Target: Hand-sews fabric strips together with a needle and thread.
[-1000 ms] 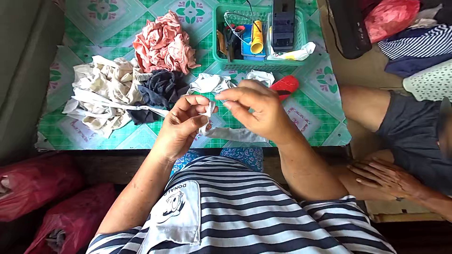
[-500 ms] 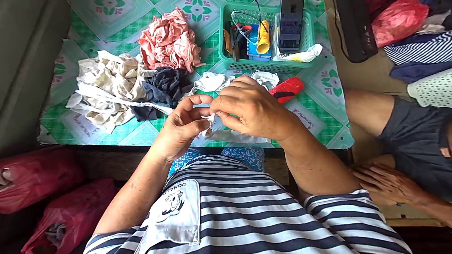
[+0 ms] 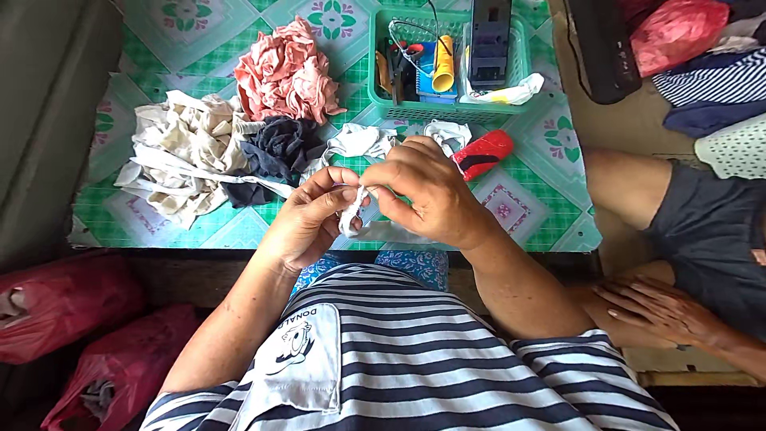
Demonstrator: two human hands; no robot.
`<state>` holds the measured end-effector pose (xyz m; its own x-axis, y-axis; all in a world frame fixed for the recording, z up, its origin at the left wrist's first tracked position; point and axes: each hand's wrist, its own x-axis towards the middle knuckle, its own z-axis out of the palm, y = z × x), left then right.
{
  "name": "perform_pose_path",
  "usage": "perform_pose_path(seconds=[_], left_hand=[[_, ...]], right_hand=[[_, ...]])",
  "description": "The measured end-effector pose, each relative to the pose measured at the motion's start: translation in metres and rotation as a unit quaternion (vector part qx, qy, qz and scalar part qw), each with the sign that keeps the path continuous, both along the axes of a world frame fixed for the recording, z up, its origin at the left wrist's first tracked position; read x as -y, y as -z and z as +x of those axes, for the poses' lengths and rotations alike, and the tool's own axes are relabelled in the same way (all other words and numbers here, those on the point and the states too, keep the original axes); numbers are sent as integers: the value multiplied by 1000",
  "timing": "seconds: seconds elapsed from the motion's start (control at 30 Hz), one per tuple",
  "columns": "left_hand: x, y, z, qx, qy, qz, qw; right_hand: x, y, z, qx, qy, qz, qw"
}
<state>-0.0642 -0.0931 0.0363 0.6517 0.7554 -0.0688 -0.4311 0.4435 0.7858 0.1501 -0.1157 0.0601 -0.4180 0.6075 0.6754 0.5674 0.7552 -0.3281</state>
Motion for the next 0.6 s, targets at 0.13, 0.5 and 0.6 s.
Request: perform_pose_path(seconds=[0.13, 0.5, 0.6], left_hand=[[-1, 1, 0, 8, -10, -8, 1000], [-2, 4, 2, 49, -2, -10, 999], [-1, 4, 3, 63, 6, -6, 998]], right_hand=[[15, 4, -3, -61, 11, -99, 993], [30, 15, -12, -198, 43, -120, 972], [32, 16, -14, -209, 41, -130, 968]])
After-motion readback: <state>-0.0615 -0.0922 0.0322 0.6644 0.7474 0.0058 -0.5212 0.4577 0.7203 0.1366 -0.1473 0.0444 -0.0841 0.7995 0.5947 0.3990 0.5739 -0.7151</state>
